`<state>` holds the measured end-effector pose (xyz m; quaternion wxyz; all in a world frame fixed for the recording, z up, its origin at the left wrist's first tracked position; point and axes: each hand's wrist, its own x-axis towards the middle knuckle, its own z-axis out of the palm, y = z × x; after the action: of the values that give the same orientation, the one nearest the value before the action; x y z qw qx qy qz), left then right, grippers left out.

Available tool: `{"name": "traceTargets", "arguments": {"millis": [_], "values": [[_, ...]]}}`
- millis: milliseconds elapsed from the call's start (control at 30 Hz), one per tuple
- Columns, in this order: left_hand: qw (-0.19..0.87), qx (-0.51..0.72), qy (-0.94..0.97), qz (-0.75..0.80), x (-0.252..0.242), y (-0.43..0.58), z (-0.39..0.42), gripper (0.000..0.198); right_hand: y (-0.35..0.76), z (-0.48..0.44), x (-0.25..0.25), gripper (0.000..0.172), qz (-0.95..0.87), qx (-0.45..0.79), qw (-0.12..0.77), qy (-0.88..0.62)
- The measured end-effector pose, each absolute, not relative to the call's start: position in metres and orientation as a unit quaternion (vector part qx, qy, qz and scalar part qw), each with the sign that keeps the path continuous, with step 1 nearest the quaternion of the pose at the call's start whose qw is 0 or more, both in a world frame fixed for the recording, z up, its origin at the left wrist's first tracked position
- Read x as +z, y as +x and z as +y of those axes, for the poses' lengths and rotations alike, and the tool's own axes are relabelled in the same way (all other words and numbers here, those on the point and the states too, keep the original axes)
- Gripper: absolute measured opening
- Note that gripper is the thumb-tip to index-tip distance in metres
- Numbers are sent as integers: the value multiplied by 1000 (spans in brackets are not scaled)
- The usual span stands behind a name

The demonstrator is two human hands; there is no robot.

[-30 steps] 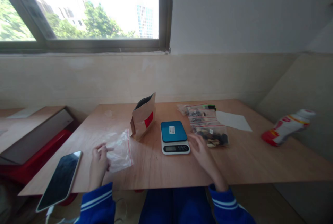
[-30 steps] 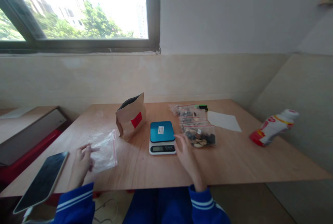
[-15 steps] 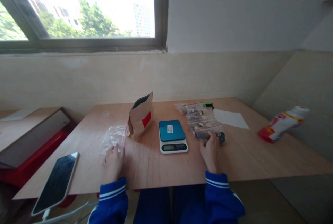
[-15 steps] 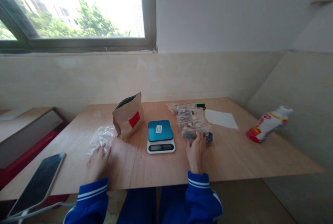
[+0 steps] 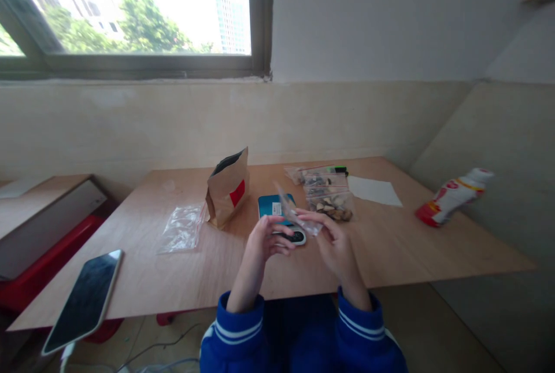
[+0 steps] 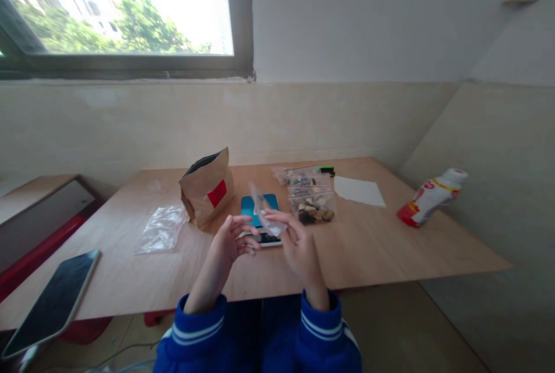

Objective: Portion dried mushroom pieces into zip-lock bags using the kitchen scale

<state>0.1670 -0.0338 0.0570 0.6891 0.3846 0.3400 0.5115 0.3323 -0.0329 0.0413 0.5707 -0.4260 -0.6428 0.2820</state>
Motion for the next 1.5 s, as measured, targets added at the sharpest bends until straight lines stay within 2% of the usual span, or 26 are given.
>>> {"name": "traceTargets", "arguments": {"millis": [100, 233, 400, 500, 667, 767, 867, 1000, 1133, 1400, 1500], "values": [[646, 565, 357, 368, 64, 173, -23, 53, 308, -36, 57, 27, -681, 285, 569, -362], [597, 535, 364, 474, 54, 154, -27, 49, 297, -40, 53, 31, -714, 324, 520, -338], [590, 520, 414, 459, 42, 134, -38, 39, 307, -43, 36, 34, -719, 425, 433, -339], [520, 559, 450, 463, 42, 134, -38, 36, 314, -42, 33, 41, -752, 429, 390, -313], [445, 558, 449, 537, 37, 148, -37, 33, 300, -43, 40, 24, -714, 372, 491, -333], [381, 558, 466, 571, 29, 153, -38, 30, 280, -43, 40, 15, -703, 324, 501, -387], [322, 563, 503, 571, 24, 151, -37, 30, 268, -41, 35, 18, -703, 280, 507, -413], [361, 546, 529, 541, 25, 146, -39, 50, 267, -34, 27, 23, -698, 220, 537, -420], [331, 542, 579, 511, 31, 150, -42, 30, 271, -30, 25, 16, -689, 203, 552, -424], [301, 484, 638, 517, 31, 145, -42, 20, 281, -31, 23, 14, -687, 209, 543, -436], [279, 457, 648, 542, 35, 141, -45, 25, 280, -34, 23, 14, -680, 210, 546, -442]]}}
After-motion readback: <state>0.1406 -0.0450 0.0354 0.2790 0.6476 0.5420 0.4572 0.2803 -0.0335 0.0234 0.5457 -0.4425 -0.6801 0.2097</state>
